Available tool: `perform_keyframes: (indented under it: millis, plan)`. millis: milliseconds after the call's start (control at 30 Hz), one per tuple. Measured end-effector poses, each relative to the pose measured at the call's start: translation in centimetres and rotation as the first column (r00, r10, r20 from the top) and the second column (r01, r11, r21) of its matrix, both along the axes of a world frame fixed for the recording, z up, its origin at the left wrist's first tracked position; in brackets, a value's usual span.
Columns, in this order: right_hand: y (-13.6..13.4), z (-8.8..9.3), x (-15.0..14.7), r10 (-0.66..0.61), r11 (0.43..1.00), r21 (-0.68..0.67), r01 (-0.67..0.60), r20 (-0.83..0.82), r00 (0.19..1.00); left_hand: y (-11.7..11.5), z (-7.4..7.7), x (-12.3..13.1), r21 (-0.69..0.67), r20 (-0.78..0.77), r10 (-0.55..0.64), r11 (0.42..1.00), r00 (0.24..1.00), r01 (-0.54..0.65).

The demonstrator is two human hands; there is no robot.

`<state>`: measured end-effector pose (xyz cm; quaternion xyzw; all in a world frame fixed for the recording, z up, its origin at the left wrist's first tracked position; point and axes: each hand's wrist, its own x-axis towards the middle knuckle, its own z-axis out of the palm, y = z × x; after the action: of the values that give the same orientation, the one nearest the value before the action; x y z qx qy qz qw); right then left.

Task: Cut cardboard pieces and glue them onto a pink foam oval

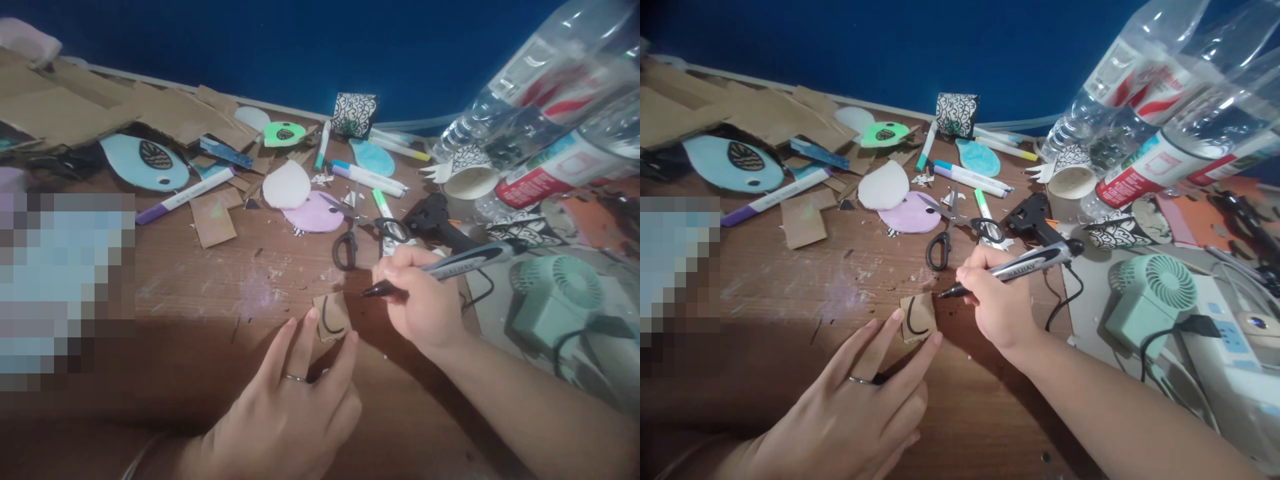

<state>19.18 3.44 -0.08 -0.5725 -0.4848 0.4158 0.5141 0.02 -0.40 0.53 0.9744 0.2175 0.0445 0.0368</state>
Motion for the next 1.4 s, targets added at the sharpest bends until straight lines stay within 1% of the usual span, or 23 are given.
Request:
perform_keyframes:
  millis: [33, 67, 133, 200, 233, 400, 633, 833, 1133, 1400]
  plan:
    - [0.05, 0.02, 0.07, -0.012, 1.0, -0.008, 0.013, 0.05, 0.999, 0.02, -0.02, 0.01, 0.0, 0.002, 0.0, 1.0, 1.0, 0.0]
    - [0.04, 0.13, 0.09, 0.006, 1.0, -0.025, -0.003, 0.136, 0.991, 0.05, -0.04, -0.01, 0.0, 0.006, -0.005, 1.0, 1.0, 0.005]
    - [-0.1, 0.51, -0.03, 0.1, 0.995, -0.055, -0.087, 0.317, 0.943, 0.13, -0.09, -0.08, -0.001, 0.014, -0.017, 1.0, 1.0, 0.017]
    - [-0.29, 0.81, -0.25, 0.19, 0.982, -0.066, -0.178, 0.4, 0.897, 0.2, -0.12, -0.18, 0.005, 0.022, -0.027, 1.0, 0.999, 0.026]
    - [-0.37, 0.87, -0.35, 0.209, 0.978, -0.063, -0.201, 0.416, 0.885, 0.23, -0.13, -0.23, 0.009, 0.025, -0.026, 1.0, 0.999, 0.026]
    - [-0.49, 0.57, -0.5, 0.197, 0.98, -0.053, -0.193, 0.445, 0.874, 0.25, -0.11, -0.33, 0.012, 0.029, -0.025, 1.0, 0.999, 0.025]
    - [-0.39, 0.98, -0.53, 0.242, 0.97, -0.113, -0.214, 0.476, 0.845, 0.31, -0.13, -0.27, 0.03, 0.047, -0.038, 0.999, 0.998, 0.037]
    - [-0.38, 0.53, -0.7, 0.19, 0.98, -0.053, -0.19, 0.516, 0.835, 0.36, -0.02, -0.3, 0.023, 0.044, -0.051, 0.998, 0.998, 0.05]
    - [-0.46, 0.6, -0.61, 0.201, 0.976, -0.029, -0.215, 0.495, 0.846, 0.2, -0.3, -0.26, 0.036, 0.046, -0.04, 0.999, 0.998, 0.038]
    - [-0.51, 0.49, -0.53, 0.21, 0.973, -0.023, -0.229, 0.499, 0.841, 0.19, -0.23, -0.27, 0.03, 0.041, -0.044, 0.999, 0.998, 0.043]
